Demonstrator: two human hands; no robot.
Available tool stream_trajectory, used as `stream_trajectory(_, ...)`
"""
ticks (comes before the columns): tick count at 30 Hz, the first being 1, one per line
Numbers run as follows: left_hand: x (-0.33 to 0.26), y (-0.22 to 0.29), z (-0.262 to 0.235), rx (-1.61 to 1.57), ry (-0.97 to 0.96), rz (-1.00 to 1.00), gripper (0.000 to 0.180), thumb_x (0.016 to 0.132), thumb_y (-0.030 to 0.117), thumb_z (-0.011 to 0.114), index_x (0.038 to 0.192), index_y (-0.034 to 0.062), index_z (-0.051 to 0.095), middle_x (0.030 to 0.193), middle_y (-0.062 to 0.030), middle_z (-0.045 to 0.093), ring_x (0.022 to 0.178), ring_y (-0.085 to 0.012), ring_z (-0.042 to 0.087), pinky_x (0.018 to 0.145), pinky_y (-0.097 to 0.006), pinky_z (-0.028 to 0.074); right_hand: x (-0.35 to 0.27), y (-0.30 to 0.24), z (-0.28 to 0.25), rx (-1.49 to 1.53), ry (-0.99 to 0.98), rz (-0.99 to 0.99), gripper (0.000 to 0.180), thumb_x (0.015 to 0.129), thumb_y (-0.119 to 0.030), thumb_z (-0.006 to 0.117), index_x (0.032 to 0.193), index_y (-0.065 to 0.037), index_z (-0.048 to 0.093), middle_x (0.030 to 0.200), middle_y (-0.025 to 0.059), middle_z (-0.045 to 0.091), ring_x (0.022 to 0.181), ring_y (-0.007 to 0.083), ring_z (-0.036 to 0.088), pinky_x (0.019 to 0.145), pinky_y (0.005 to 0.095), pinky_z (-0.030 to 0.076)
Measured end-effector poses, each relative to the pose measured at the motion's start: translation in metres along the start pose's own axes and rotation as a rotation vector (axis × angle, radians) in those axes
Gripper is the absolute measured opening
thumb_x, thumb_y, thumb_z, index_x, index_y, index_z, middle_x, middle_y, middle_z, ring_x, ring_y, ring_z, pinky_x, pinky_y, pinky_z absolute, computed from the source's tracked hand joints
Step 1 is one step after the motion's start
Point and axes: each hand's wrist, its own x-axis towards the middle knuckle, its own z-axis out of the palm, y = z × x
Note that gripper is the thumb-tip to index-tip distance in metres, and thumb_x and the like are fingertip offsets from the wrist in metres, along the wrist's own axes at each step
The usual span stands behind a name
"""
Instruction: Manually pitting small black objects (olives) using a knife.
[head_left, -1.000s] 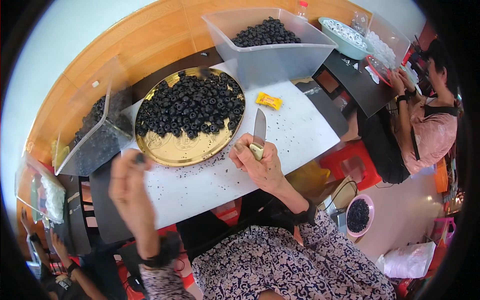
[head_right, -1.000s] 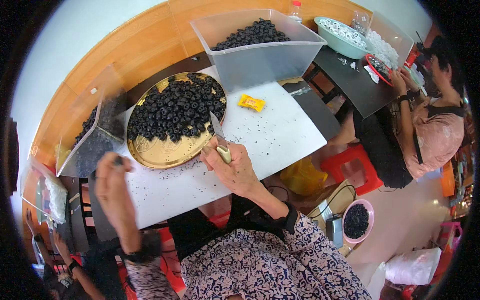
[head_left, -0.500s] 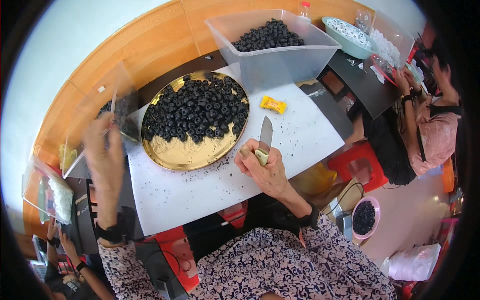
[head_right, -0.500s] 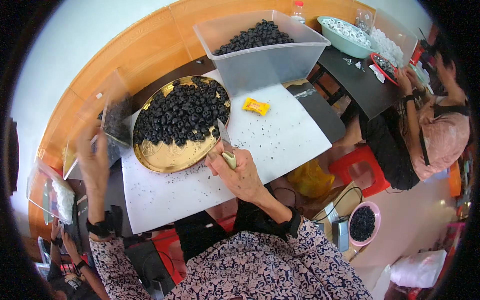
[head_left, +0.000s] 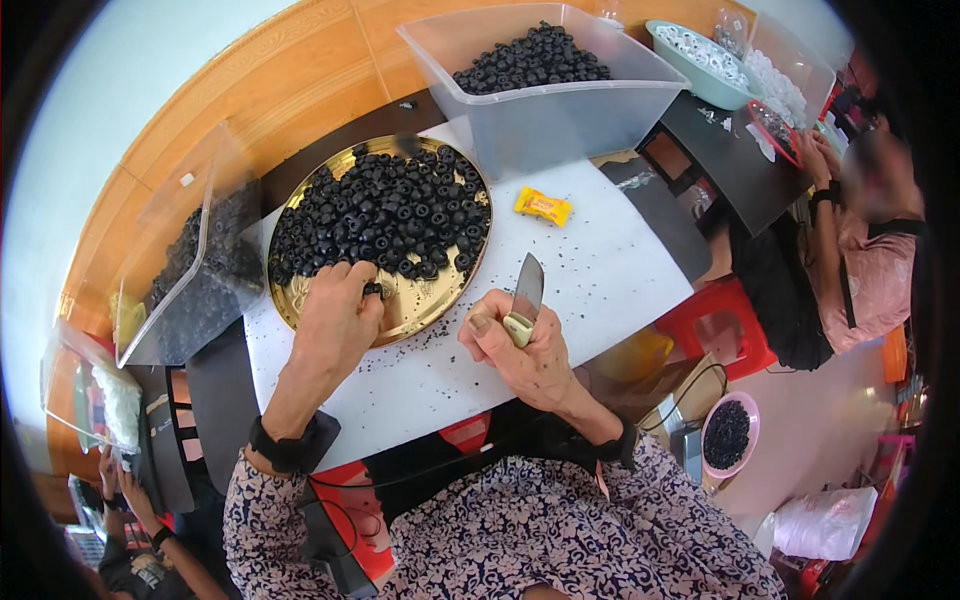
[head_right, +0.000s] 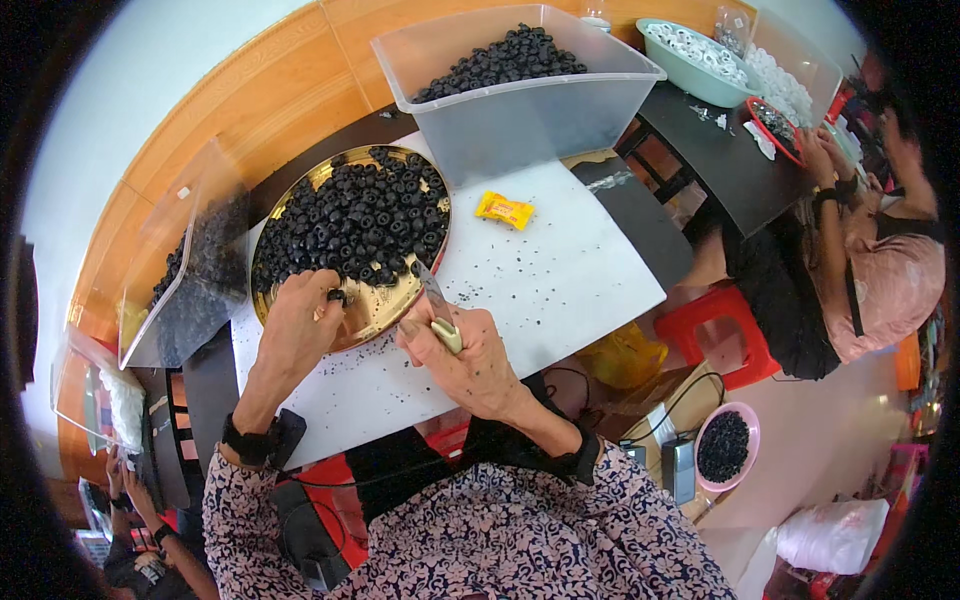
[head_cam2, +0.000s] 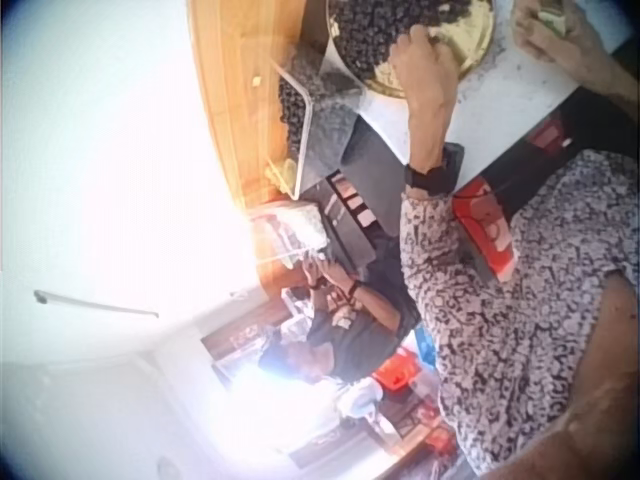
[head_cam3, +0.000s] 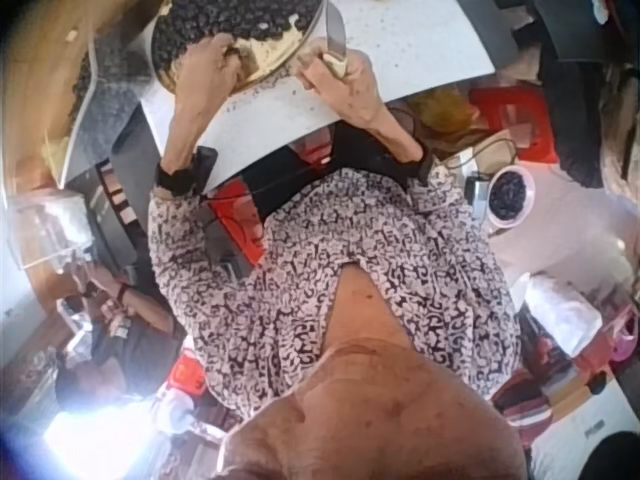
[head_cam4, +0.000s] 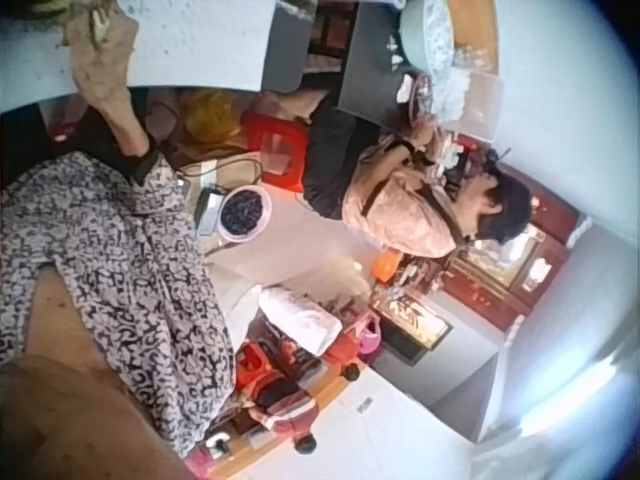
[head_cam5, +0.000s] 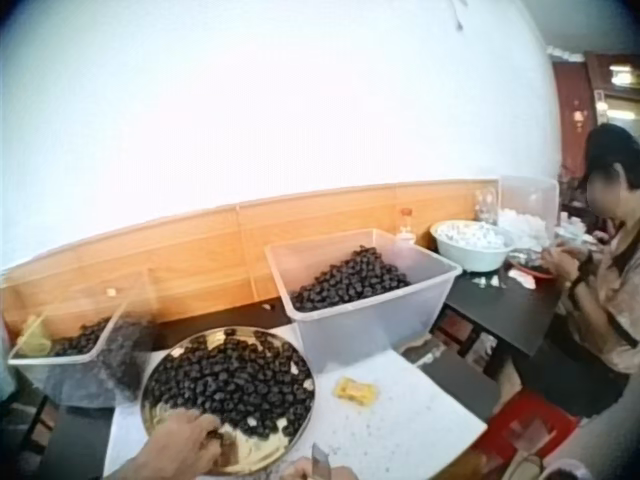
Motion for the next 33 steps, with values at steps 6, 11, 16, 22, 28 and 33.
stream_trajectory(6, -0.022, 0.018, -0.020, -0.587, -0.008, -0.187, 0.021, 0.077, 0.000, 0.052, 0.098, -0.0007, 0.053, 0.083, -0.0123, 0.062, 0.079, -0.0204, 0.058, 0.072, -0.031, 0.045, 0.002, -0.001, 0.001, -0.040, -0.029, -0.005, 0.021, 0.094, -0.016, 0.049, 0.079, -0.002, 0.050, 0.070, 0.0024, 0.054, 0.063, 0.0060, 0.045, 0.056, 0.0221, 0.038)
stream_trajectory(11, -0.047, 0.033, -0.009, -1.222, 0.020, -0.363, 0.020, 0.082, -0.002, 0.051, 0.102, 0.0010, 0.052, 0.092, -0.0063, 0.063, 0.080, -0.0105, 0.057, 0.078, -0.023, 0.043, 0.009, -0.001, 0.013, -0.125, -0.021, 0.056, 0.013, 0.090, -0.013, 0.054, 0.091, -0.001, 0.057, 0.067, -0.0002, 0.057, 0.058, 0.0060, 0.048, 0.053, 0.0221, 0.041)
stream_trajectory(16, -0.057, 0.049, 0.011, -1.385, 0.148, -0.387, 0.019, 0.084, -0.003, 0.049, 0.102, 0.0007, 0.052, 0.085, -0.0034, 0.062, 0.078, -0.0071, 0.053, 0.073, -0.022, 0.043, 0.014, -0.009, 0.029, -0.337, -0.145, -0.026, 0.012, 0.086, -0.011, 0.058, 0.094, -0.001, 0.057, 0.070, 0.0060, 0.062, 0.057, 0.0113, 0.054, 0.054, 0.0242, 0.043)
stream_trajectory(22, -0.064, 0.041, 0.018, -1.481, 0.148, -0.417, 0.017, 0.087, 0.004, 0.051, 0.104, 0.0002, 0.053, 0.090, -0.0049, 0.062, 0.081, -0.0103, 0.056, 0.073, -0.024, 0.044, 0.017, 0.000, 0.032, -0.446, -0.120, -0.162, 0.012, 0.085, -0.013, 0.060, 0.090, -0.002, 0.058, 0.070, 0.0129, 0.061, 0.058, 0.0245, 0.060, 0.055, 0.0303, 0.046)
stream_trajectory(28, -0.062, 0.037, 0.024, -1.729, 0.116, -0.363, 0.020, 0.087, 0.004, 0.052, 0.106, -0.0001, 0.052, 0.095, -0.0064, 0.062, 0.085, -0.0132, 0.059, 0.074, -0.026, 0.045, 0.021, 0.008, 0.028, -0.409, -0.160, -0.079, 0.013, 0.089, -0.014, 0.056, 0.090, -0.002, 0.059, 0.063, 0.0102, 0.059, 0.053, 0.0173, 0.055, 0.053, 0.0278, 0.044)
stream_trajectory(33, -0.062, 0.040, 0.026, -1.823, 0.121, -0.374, 0.022, 0.087, 0.002, 0.052, 0.109, -0.0008, 0.052, 0.096, -0.0073, 0.062, 0.085, -0.0146, 0.059, 0.076, -0.028, 0.047, 0.020, 0.004, 0.029, -0.295, -0.114, 0.023, 0.014, 0.089, -0.015, 0.058, 0.092, -0.002, 0.060, 0.067, 0.0059, 0.064, 0.062, 0.0046, 0.054, 0.054, 0.0240, 0.045)
